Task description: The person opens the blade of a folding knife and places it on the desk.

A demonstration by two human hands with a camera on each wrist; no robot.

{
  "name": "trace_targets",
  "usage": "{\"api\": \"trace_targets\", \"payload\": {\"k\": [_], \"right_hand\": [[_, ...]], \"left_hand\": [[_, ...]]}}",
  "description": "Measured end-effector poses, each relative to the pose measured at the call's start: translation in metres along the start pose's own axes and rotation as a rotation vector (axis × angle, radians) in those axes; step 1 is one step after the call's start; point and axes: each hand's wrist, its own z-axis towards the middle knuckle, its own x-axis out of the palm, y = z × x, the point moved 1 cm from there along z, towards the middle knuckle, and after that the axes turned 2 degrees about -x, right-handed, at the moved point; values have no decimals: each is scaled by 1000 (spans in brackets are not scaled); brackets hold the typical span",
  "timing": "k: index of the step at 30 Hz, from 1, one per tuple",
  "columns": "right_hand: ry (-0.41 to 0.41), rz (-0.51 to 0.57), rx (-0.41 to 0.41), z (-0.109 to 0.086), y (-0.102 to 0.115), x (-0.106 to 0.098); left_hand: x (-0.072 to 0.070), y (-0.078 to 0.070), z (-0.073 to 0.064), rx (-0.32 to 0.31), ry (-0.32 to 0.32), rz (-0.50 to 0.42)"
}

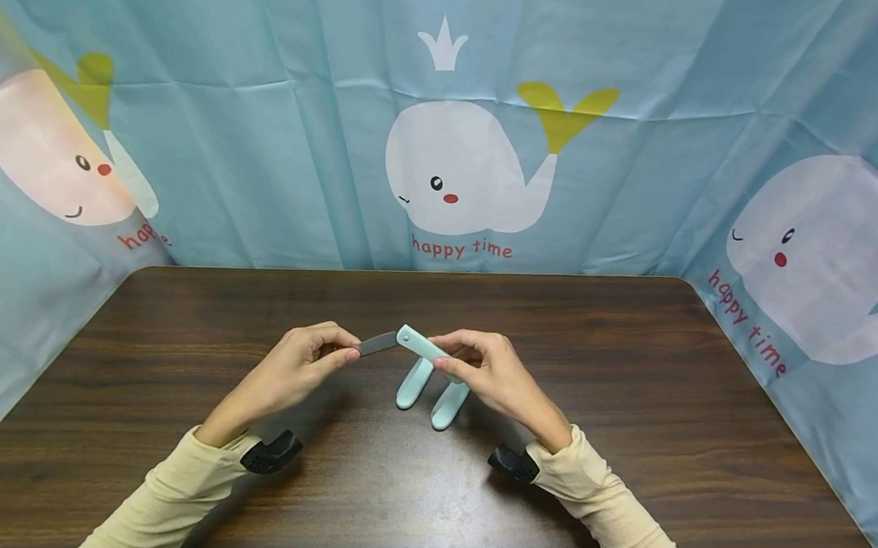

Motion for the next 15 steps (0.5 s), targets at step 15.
{"api": "trace_targets", "payload": {"k": [15], "right_hand": [[158,-94,46,-1,-1,-8]], "left_hand": [[1,1,0,41,-15,17]]}}
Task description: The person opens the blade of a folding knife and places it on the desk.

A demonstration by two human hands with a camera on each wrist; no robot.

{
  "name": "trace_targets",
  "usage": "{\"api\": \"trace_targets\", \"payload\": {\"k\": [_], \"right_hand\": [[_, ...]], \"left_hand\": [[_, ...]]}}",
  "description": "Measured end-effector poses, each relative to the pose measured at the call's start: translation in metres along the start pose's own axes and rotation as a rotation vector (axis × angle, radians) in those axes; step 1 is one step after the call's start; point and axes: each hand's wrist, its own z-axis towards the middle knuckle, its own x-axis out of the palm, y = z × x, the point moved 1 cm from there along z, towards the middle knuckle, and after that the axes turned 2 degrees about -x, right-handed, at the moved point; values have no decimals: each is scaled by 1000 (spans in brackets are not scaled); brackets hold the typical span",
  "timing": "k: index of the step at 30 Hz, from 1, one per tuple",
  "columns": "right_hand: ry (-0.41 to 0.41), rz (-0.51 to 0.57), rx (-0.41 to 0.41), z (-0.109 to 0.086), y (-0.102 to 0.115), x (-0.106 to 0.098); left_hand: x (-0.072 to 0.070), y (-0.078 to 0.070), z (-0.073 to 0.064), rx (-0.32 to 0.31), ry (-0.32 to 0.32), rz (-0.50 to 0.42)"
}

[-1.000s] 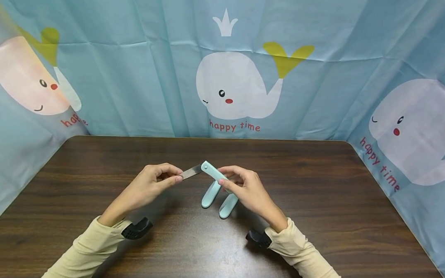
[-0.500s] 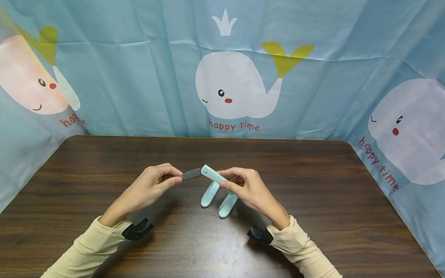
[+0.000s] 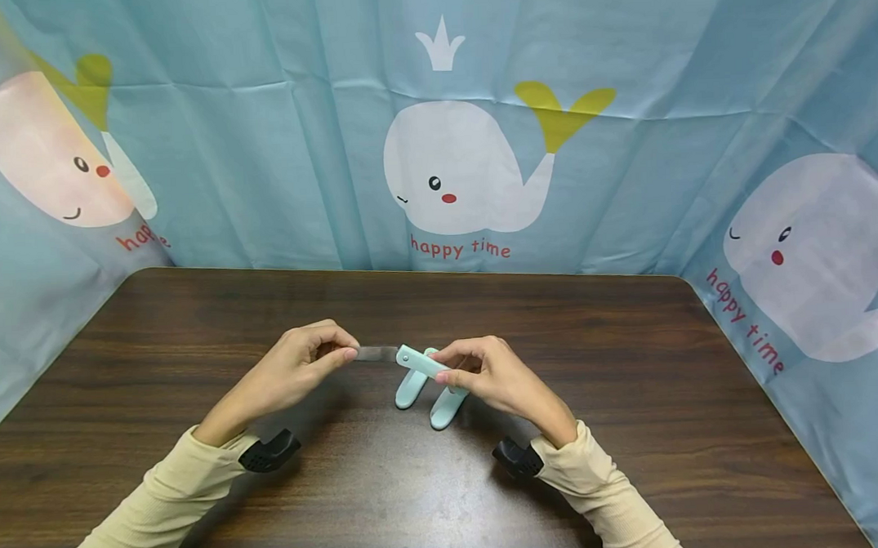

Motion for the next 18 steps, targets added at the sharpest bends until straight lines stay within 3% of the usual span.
{"api": "trace_targets", "payload": {"k": [8,18], "right_hand": [[106,-13,17,0,1,1],[64,-46,14,0,1,4]], "left_hand": [[0,1,-1,26,11,-1],[-6,3,0,-31,-13,-19]]}}
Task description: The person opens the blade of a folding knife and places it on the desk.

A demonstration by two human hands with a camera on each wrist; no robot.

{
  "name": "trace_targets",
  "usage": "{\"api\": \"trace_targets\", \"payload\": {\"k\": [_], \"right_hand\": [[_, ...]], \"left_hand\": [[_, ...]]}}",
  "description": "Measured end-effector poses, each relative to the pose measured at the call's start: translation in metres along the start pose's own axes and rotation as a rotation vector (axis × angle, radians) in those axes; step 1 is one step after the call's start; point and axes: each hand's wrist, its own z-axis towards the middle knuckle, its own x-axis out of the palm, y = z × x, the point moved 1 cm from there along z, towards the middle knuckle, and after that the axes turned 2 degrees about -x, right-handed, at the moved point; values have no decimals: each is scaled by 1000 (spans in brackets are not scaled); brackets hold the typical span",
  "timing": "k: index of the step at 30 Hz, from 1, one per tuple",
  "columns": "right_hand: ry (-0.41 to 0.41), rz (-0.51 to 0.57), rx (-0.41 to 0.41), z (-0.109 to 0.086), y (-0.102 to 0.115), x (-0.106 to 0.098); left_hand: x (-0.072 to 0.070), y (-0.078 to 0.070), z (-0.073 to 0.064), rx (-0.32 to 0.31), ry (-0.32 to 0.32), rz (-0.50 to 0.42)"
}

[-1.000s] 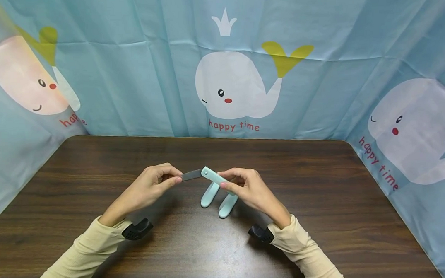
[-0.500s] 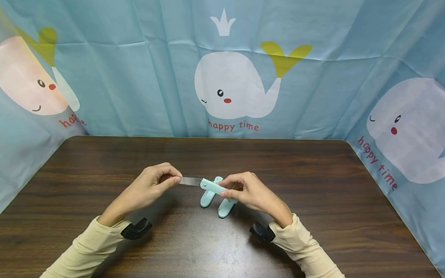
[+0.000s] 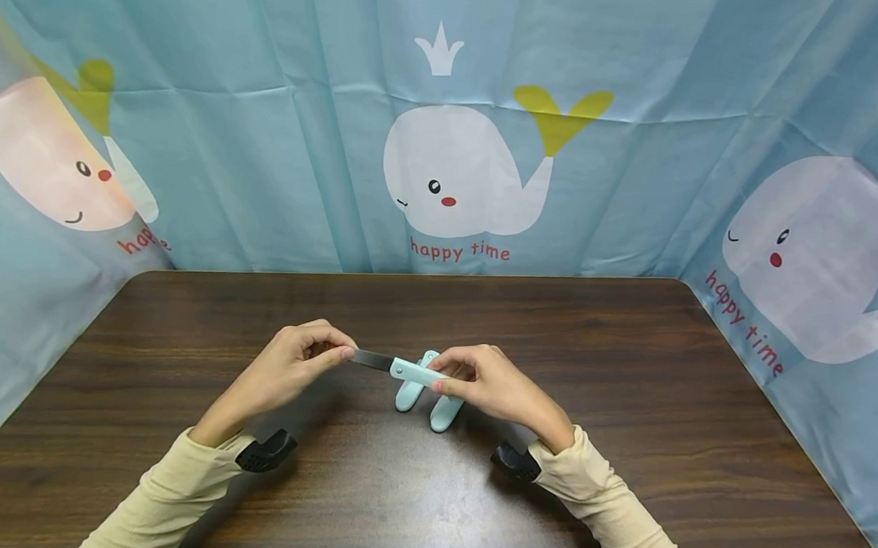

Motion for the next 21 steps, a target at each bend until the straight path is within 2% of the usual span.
{"api": "trace_targets", "payload": {"k": [6,12,21], "right_hand": [[-20,-31,37,-1,-2,-3],[-4,7,35,-2,-4,-6],[-3,-51,12,-2,-5,-10]], "left_hand": [[1,1,1,7,-7,-11],[2,3,1,6,-14,15],[2,5,1,64,6,60]]}}
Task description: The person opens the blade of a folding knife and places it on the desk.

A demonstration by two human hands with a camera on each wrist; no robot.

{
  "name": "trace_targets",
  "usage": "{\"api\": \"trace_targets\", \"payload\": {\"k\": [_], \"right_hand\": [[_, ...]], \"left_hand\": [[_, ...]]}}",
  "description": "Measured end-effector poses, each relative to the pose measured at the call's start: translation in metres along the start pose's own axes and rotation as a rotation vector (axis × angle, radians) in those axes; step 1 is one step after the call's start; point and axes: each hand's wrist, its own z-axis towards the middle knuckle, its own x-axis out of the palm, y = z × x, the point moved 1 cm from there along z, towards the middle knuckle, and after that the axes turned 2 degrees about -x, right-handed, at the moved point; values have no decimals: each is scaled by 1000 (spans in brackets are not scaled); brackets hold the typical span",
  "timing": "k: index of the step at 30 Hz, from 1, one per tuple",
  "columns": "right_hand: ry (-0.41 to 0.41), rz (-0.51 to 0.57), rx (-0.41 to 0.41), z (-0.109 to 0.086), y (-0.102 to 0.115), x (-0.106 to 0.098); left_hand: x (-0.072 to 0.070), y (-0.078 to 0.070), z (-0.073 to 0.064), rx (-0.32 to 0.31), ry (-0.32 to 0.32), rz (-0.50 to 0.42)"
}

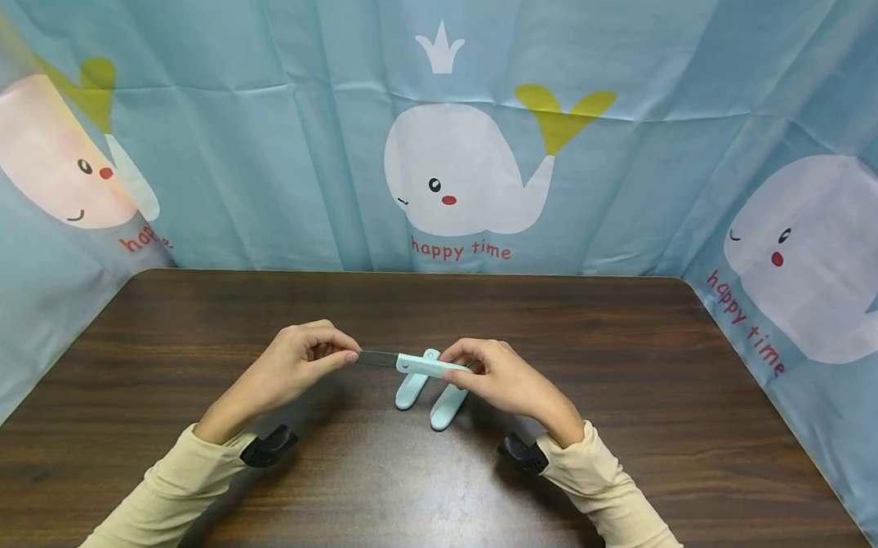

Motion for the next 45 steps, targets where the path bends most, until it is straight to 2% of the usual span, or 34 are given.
{"api": "trace_targets", "payload": {"k": [7,18,26,31,35,39,45], "right_hand": [[-12,-47,-11,1,-3,-4],[-90,-66,7,14,-21,-5],[-127,-72,27,26,-33,-7],[-123,-86,48,35,-40,-9],[-105,-77,52,41,-44,-10],[-96,-77,32,47,-48,-12],[-107,-108,17,58,-56,-13]], "left_hand": [[-1,1,-1,35,31,53],[3,11,6,42,5,117],[10,18,18,84,-47,276],[13,24,26,134,-62,392],[15,31,32,151,-67,434],[15,37,39,121,-46,448],[15,44,49,26,11,442]]}}
